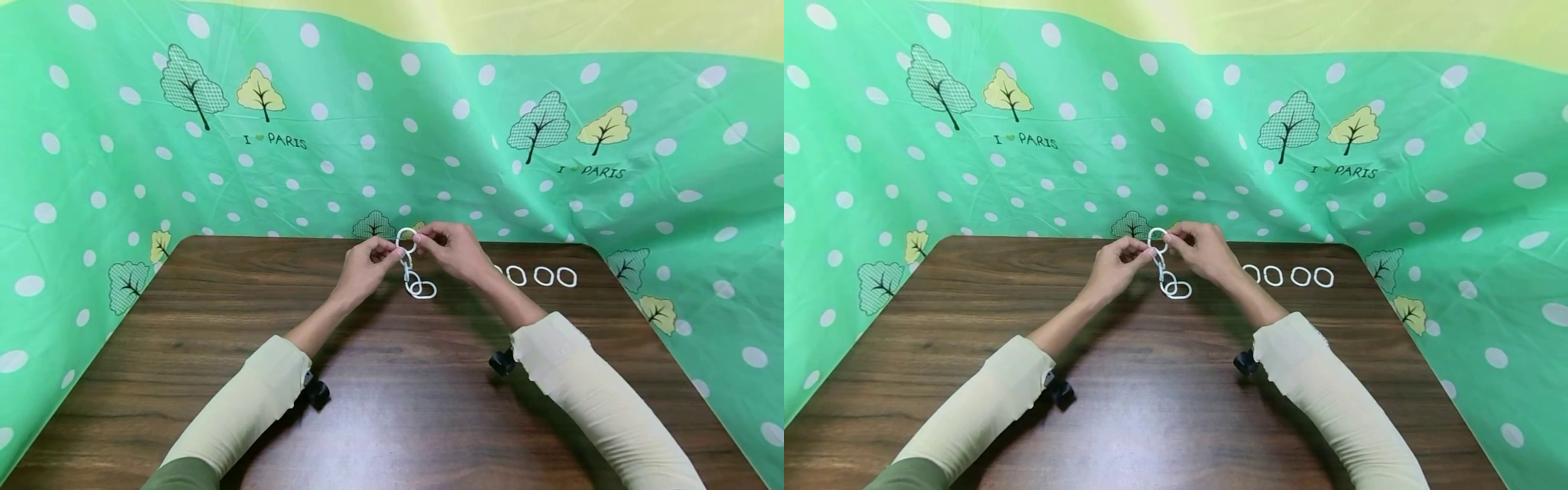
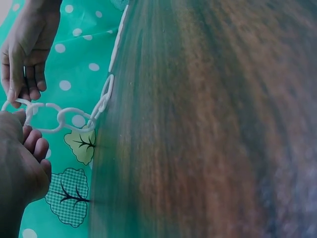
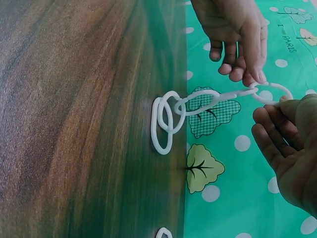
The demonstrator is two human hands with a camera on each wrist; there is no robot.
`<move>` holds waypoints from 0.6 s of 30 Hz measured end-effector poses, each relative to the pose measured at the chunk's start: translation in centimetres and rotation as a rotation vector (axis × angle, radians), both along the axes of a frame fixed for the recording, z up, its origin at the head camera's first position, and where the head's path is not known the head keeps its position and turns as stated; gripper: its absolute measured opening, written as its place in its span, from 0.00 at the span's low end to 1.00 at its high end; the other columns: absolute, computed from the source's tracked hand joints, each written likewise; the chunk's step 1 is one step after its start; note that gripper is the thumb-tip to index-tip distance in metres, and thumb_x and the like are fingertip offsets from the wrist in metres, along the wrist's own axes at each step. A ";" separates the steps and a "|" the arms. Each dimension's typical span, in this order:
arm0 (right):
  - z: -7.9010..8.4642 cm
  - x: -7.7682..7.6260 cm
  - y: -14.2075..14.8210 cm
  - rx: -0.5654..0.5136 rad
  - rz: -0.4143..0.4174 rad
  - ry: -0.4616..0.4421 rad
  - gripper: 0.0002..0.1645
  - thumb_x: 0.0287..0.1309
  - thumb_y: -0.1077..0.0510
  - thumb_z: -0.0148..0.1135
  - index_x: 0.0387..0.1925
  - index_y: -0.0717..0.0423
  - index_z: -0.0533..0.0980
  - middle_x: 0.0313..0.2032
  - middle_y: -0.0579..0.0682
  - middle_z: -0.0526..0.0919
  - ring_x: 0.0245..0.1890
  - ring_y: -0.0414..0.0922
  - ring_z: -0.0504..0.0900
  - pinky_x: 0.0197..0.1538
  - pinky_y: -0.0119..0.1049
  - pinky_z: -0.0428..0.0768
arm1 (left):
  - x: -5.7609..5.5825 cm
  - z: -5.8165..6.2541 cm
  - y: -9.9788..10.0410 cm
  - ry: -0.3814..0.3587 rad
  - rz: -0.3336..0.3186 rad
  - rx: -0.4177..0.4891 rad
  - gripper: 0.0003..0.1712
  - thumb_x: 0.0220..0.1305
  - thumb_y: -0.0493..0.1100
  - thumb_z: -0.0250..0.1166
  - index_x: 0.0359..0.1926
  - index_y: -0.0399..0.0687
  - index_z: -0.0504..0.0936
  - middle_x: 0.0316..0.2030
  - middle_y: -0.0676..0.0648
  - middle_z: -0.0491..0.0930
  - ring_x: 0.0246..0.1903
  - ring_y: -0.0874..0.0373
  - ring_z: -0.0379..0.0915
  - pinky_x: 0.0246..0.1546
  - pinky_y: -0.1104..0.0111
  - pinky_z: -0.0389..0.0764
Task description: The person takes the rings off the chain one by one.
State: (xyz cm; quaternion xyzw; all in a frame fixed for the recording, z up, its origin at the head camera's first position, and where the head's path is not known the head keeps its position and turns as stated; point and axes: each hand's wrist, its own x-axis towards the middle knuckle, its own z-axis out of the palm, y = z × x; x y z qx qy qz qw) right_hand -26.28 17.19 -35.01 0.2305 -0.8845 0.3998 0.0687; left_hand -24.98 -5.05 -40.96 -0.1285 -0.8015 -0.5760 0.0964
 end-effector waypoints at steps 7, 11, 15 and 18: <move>0.0 0.2 -0.2 -0.005 -0.005 0.003 0.12 0.82 0.52 0.69 0.49 0.56 0.91 0.40 0.62 0.95 0.35 0.50 0.85 0.34 0.30 0.74 | 0.1 -0.3 -0.1 -0.032 -0.025 -0.025 0.15 0.69 0.50 0.82 0.46 0.44 0.92 0.38 0.47 0.93 0.36 0.61 0.83 0.42 0.71 0.83; -0.1 0.2 -0.2 -0.011 -0.007 0.002 0.12 0.82 0.52 0.69 0.49 0.56 0.91 0.40 0.62 0.95 0.37 0.55 0.88 0.35 0.29 0.75 | 0.2 -0.5 -0.1 -0.019 -0.052 -0.080 0.18 0.67 0.49 0.84 0.48 0.42 0.93 0.40 0.46 0.93 0.38 0.59 0.85 0.44 0.70 0.84; -0.2 0.2 -0.3 -0.016 -0.009 0.006 0.12 0.82 0.53 0.69 0.50 0.57 0.91 0.40 0.63 0.95 0.40 0.61 0.89 0.36 0.28 0.75 | 0.3 -0.4 0.2 0.000 -0.051 -0.139 0.16 0.68 0.49 0.84 0.47 0.44 0.95 0.43 0.45 0.91 0.41 0.57 0.83 0.46 0.69 0.83; -0.1 0.2 -0.4 -0.018 -0.010 0.012 0.12 0.81 0.54 0.69 0.50 0.57 0.91 0.39 0.63 0.94 0.40 0.61 0.89 0.36 0.28 0.75 | 0.4 -0.3 0.4 0.014 -0.050 -0.168 0.15 0.69 0.49 0.83 0.47 0.44 0.95 0.43 0.45 0.90 0.42 0.56 0.83 0.47 0.68 0.84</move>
